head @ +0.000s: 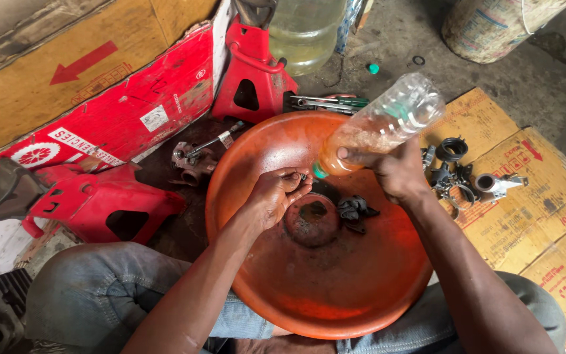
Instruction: The person sits on the floor and cleans small mechanical parts using a dark cloth and a liquid from a plastic bottle. They wipe the parts over a red basin, repeatedly applying the liquid and scrubbing the components by hand.
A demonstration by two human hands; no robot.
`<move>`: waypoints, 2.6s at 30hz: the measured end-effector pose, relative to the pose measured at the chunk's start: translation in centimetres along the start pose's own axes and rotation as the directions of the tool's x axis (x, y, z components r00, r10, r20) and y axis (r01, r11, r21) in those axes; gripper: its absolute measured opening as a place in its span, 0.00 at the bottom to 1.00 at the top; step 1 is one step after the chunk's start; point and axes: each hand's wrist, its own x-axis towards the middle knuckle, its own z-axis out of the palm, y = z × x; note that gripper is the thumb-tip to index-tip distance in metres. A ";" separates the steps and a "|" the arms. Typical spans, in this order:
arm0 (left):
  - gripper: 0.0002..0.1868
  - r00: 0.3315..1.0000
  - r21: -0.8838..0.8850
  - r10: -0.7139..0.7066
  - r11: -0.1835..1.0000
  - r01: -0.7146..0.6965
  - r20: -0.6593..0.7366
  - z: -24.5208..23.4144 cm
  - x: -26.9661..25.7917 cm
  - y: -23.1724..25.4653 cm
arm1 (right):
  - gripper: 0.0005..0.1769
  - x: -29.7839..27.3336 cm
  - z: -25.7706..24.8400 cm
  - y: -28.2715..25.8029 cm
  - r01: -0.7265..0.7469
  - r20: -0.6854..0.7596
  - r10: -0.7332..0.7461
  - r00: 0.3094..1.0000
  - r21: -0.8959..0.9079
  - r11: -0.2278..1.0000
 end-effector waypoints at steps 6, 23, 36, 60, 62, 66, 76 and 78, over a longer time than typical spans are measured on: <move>0.11 0.999 0.021 0.028 0.999 -0.027 -0.039 0.0 0.0 0.3 | 0.44 0.0 -0.3 0.9 0.107 -0.073 -0.100 0.992 0.101 0.989; 0.14 0.999 0.014 0.029 1.000 -0.028 -0.016 0.5 -0.7 0.9 | 0.51 0.3 -0.7 0.7 0.071 -0.102 -0.058 0.993 0.137 0.988; 0.12 1.000 0.063 -0.027 0.998 0.028 -0.013 1.2 -1.8 2.2 | 0.34 -0.2 -0.8 -0.6 0.106 -0.117 -0.093 0.989 0.107 0.989; 0.19 0.993 0.030 -0.089 0.996 0.087 0.083 1.3 -1.8 2.2 | 0.33 -0.1 -0.8 -0.9 0.075 -0.126 -0.046 0.991 0.238 0.968; 0.20 0.991 0.047 -0.089 0.995 0.085 0.102 1.4 -2.0 2.2 | 0.31 -0.1 -1.0 -0.7 0.077 -0.125 -0.056 0.991 0.172 0.982; 0.18 0.993 0.053 -0.081 0.996 0.077 0.091 1.7 -2.1 2.5 | 0.30 0.1 -0.9 -0.8 0.087 -0.132 -0.069 0.989 0.139 0.986; 0.17 0.980 0.413 0.197 0.892 -0.182 0.006 2.9 -3.2 4.6 | 0.27 2.5 -0.2 -4.1 -0.406 0.055 0.405 0.913 0.236 0.883; 0.17 0.980 0.407 0.199 0.895 -0.181 -0.001 2.8 -3.2 4.6 | 0.28 4.2 0.1 -3.5 -0.422 0.122 0.405 0.906 0.215 0.880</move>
